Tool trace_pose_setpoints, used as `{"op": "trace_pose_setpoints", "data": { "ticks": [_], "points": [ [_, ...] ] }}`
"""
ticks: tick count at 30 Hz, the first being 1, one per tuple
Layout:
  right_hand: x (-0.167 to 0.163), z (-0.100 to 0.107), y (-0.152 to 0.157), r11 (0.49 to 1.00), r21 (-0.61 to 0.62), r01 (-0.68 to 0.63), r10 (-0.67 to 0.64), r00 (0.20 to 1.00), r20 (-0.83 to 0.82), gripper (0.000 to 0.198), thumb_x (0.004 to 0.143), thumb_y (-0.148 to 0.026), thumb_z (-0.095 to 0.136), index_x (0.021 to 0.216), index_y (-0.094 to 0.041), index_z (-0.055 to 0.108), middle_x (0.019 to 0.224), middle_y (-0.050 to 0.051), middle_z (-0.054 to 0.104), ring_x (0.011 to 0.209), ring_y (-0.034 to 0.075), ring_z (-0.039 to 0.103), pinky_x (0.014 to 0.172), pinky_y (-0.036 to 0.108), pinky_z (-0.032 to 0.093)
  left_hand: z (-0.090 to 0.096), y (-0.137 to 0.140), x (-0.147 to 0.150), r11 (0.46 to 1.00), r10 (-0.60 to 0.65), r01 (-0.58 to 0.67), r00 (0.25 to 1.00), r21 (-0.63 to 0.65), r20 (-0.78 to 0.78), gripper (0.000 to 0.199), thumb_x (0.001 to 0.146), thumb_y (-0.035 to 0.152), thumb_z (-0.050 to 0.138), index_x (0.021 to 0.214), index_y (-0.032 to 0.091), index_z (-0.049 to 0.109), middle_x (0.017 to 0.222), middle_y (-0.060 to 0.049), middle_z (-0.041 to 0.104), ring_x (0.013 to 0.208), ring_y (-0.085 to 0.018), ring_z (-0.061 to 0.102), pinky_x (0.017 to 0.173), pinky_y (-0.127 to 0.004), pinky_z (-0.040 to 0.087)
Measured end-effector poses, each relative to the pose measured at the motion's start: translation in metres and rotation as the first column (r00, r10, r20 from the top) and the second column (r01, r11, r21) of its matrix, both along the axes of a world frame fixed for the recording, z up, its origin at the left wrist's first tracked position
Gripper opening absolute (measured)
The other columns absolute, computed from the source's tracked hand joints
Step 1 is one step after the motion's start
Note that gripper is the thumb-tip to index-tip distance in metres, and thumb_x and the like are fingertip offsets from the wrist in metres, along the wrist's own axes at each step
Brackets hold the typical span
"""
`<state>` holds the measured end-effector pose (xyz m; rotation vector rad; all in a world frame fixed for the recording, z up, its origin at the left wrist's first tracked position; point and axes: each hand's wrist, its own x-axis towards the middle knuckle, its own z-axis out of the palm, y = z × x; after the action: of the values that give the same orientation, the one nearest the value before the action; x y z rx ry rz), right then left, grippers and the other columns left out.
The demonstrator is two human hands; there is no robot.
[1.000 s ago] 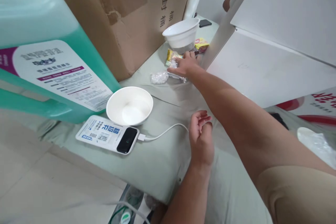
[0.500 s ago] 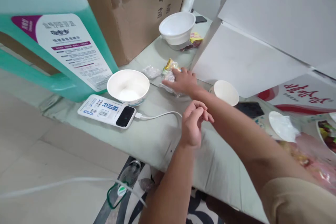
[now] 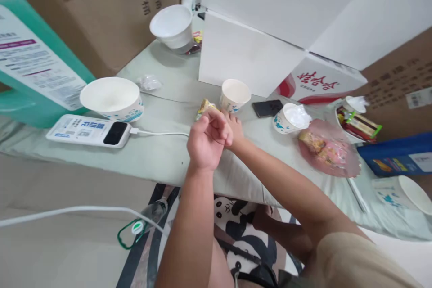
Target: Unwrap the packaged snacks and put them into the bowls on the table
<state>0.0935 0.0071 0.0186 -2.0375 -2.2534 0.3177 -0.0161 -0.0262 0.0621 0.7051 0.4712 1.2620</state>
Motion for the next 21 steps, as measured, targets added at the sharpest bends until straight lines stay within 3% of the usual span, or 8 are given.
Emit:
{"op": "trace_pose_setpoints", "data": {
  "ticks": [3, 6, 10, 13, 16, 19, 21],
  "points": [
    [0.025, 0.004, -0.041, 0.977, -0.051, 0.206, -0.203, 0.977, 0.064, 0.075, 0.091, -0.068, 0.052, 0.154, -0.028, 0.047, 0.158, 0.018, 0.045, 0.136, 0.043, 0.048, 0.108, 0.057, 0.039, 0.002, -0.004, 0.013, 1.000, -0.014, 0.014, 0.998, -0.005, -0.058, 0.041, 0.078, 0.063, 0.058, 0.066, 0.024, 0.055, 0.052, 0.002, 0.041, 0.047, -0.013, 0.042, 0.049, -0.030, 0.037],
    [0.057, 0.004, -0.082, 0.949, -0.031, 0.313, -0.312, 0.949, 0.050, 0.084, 0.085, -0.080, 0.052, 0.153, -0.030, 0.049, 0.159, 0.018, 0.044, 0.138, 0.042, 0.047, 0.110, 0.058, 0.037, -0.001, -0.006, 0.030, 0.995, -0.095, 0.097, 0.991, 0.022, -0.090, 0.034, 0.079, 0.055, 0.060, 0.067, 0.023, 0.057, 0.053, 0.001, 0.044, 0.047, -0.013, 0.044, 0.050, -0.029, 0.038],
    [0.109, -0.004, -0.127, 0.905, 0.005, 0.426, -0.426, 0.904, 0.035, 0.082, 0.084, -0.079, 0.057, 0.149, -0.029, 0.054, 0.159, 0.020, 0.043, 0.138, 0.043, 0.047, 0.110, 0.060, 0.036, -0.014, -0.009, 0.058, 0.982, -0.171, 0.186, 0.942, 0.023, -0.289, 0.022, 0.078, 0.043, 0.064, 0.072, 0.023, 0.059, 0.058, 0.002, 0.052, 0.052, -0.013, 0.050, 0.053, -0.027, 0.040],
    [0.143, -0.015, -0.153, 0.883, 0.086, 0.461, -0.462, 0.887, -0.017, 0.079, 0.082, -0.075, 0.061, 0.142, -0.024, 0.060, 0.162, 0.022, 0.036, 0.145, 0.046, 0.038, 0.111, 0.063, 0.034, -0.028, -0.013, 0.079, 0.968, -0.139, 0.233, 0.802, 0.089, -0.580, 0.015, 0.078, 0.033, 0.067, 0.072, 0.022, 0.060, 0.066, 0.001, 0.058, 0.062, -0.013, 0.055, 0.061, -0.026, 0.043],
    [0.166, -0.028, -0.180, 0.875, 0.291, 0.386, -0.377, 0.922, -0.091, 0.060, 0.088, -0.064, 0.057, 0.130, -0.021, 0.066, 0.159, 0.019, 0.038, 0.150, 0.043, 0.031, 0.117, 0.063, 0.025, -0.041, -0.020, 0.101, 0.930, -0.114, 0.343, 0.606, 0.129, -0.787, 0.015, 0.080, 0.034, 0.071, 0.076, 0.021, 0.064, 0.075, -0.001, 0.066, 0.069, -0.015, 0.057, 0.067, -0.027, 0.044],
    [0.178, -0.038, -0.207, 0.840, 0.441, 0.317, -0.276, 0.948, -0.155, 0.039, 0.093, -0.049, 0.049, 0.115, -0.023, 0.069, 0.133, 0.016, 0.058, 0.132, 0.035, 0.051, 0.111, 0.057, 0.034, -0.049, -0.030, 0.118, 0.875, -0.150, 0.478, 0.421, 0.078, -0.895, 0.026, 0.076, 0.043, 0.078, 0.087, 0.022, 0.069, 0.089, -0.006, 0.073, 0.076, -0.021, 0.062, 0.070, -0.030, 0.045],
    [0.180, -0.043, -0.218, 0.854, 0.407, 0.324, -0.260, 0.943, -0.206, 0.033, 0.095, -0.044, 0.050, 0.110, -0.022, 0.069, 0.115, 0.014, 0.064, 0.112, 0.031, 0.060, 0.100, 0.050, 0.043, -0.051, -0.037, 0.127, 0.844, -0.124, 0.532, 0.325, 0.073, -0.938, 0.033, 0.069, 0.044, 0.084, 0.089, 0.023, 0.069, 0.091, -0.007, 0.074, 0.080, -0.024, 0.064, 0.071, -0.032, 0.045]
  ]
}}
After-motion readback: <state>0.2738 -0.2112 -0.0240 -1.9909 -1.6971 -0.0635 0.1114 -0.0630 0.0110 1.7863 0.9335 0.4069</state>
